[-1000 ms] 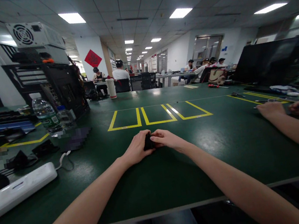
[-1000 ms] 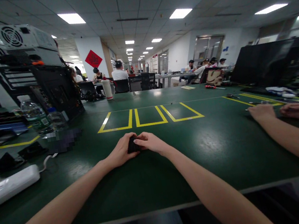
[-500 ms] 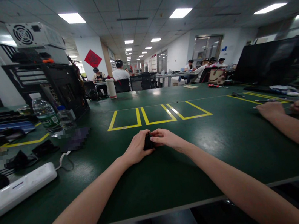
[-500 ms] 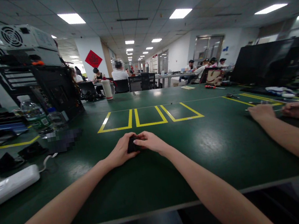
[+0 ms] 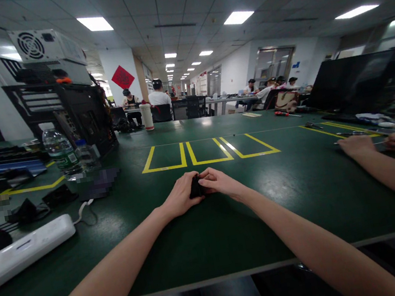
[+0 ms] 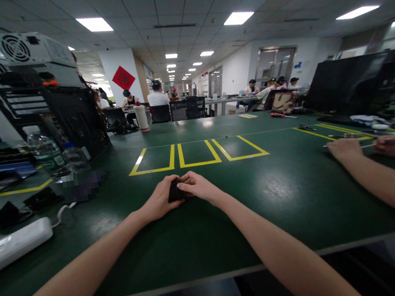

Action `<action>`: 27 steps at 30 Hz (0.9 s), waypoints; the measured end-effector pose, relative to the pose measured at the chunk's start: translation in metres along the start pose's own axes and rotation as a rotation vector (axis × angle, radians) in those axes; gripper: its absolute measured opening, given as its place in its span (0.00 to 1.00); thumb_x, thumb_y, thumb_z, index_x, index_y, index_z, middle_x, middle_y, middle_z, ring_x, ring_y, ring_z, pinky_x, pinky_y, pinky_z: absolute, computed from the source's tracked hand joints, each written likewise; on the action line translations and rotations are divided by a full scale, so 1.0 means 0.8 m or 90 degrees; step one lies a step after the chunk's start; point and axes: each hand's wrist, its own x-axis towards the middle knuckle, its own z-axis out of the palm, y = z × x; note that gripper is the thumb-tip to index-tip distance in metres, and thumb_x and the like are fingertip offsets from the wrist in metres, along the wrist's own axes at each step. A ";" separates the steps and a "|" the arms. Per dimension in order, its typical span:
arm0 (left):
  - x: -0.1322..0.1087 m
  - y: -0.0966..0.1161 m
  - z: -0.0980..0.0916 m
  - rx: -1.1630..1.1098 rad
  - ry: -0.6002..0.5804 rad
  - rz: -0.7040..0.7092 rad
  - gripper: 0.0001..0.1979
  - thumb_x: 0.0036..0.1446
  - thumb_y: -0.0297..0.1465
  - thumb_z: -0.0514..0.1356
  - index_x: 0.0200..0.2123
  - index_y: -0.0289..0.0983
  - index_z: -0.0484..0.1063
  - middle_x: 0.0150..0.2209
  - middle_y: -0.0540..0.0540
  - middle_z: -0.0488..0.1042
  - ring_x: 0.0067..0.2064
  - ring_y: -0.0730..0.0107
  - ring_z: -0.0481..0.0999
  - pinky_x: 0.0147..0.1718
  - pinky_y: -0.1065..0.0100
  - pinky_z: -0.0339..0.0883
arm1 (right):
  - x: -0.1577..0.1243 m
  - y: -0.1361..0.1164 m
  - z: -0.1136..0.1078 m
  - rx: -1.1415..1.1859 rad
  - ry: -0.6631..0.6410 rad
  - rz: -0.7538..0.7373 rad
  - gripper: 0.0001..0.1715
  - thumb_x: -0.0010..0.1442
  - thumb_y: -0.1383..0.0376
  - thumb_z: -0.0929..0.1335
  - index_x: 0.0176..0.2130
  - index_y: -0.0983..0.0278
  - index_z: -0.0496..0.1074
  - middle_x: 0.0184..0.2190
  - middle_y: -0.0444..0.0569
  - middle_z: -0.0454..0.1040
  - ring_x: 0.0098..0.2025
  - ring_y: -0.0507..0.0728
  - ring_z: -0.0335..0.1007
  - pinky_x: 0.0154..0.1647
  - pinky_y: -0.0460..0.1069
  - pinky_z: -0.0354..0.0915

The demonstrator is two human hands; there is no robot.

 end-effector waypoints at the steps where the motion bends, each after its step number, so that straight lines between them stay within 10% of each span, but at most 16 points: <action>1: 0.000 0.000 -0.001 0.000 -0.003 -0.001 0.30 0.44 0.31 0.60 0.49 0.39 0.50 0.45 0.43 0.60 0.45 0.60 0.64 0.44 0.57 0.59 | 0.001 0.001 0.000 0.003 0.002 0.010 0.20 0.46 0.56 0.67 0.37 0.63 0.63 0.35 0.47 0.67 0.39 0.54 0.64 0.40 0.53 0.64; 27: -0.001 -0.002 0.000 0.009 -0.005 -0.005 0.30 0.44 0.32 0.60 0.50 0.38 0.50 0.45 0.43 0.60 0.45 0.60 0.64 0.44 0.58 0.59 | -0.003 -0.004 -0.001 -0.006 -0.038 -0.002 0.19 0.45 0.60 0.68 0.38 0.64 0.63 0.38 0.48 0.65 0.41 0.54 0.63 0.43 0.53 0.63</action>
